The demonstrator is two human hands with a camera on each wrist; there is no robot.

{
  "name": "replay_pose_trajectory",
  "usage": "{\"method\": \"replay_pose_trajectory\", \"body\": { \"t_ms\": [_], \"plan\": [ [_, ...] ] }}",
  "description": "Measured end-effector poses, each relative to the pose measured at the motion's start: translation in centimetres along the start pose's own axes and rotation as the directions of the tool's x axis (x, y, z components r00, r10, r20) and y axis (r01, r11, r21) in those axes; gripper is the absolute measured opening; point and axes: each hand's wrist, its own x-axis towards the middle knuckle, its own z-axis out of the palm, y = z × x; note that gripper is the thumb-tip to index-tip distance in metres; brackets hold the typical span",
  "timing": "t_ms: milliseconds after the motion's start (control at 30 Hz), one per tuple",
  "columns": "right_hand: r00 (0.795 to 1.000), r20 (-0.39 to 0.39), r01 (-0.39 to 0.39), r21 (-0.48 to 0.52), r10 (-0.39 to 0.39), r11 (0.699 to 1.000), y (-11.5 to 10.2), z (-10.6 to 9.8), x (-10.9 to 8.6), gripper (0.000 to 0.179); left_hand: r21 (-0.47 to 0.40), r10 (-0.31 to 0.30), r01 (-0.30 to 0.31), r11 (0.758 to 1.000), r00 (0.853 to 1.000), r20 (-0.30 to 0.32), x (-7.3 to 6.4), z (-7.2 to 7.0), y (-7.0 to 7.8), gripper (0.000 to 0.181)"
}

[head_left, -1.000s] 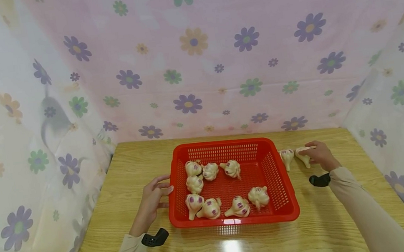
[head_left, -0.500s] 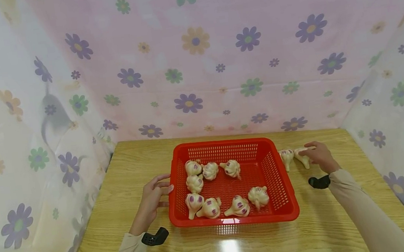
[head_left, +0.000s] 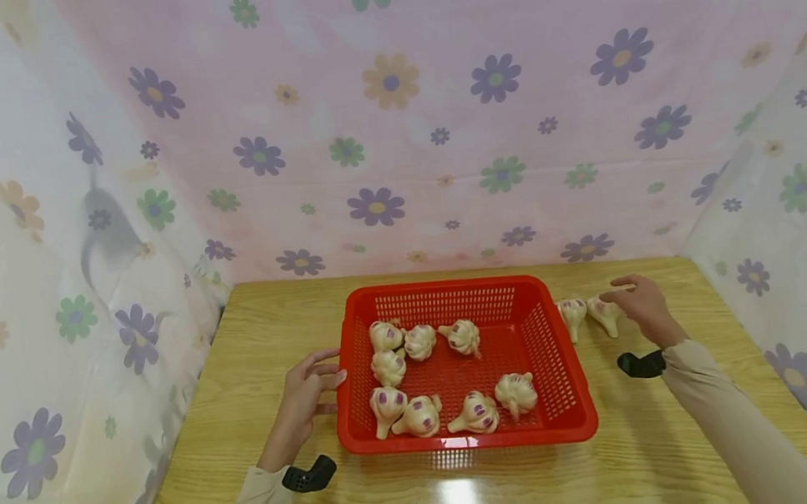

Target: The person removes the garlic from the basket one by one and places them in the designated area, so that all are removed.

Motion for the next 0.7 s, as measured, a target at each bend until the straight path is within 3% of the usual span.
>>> {"method": "replay_pose_trajectory", "body": {
  "t_ms": [400, 700],
  "plan": [
    [0.996, -0.011, 0.094, 0.044, -0.094, 0.995, -2.0, -0.2, -1.3, 0.055, -0.006, 0.023, -0.023, 1.000, 1.000, 0.004, -0.1, -0.1, -0.2, 0.044],
    [0.995, -0.001, 0.097, 0.017, -0.097, 0.995, -3.7, 0.5, -2.2, 0.054, -0.017, 0.059, -0.059, 0.998, 0.997, 0.049, -0.4, -0.3, -0.3, 0.045]
  ]
}}
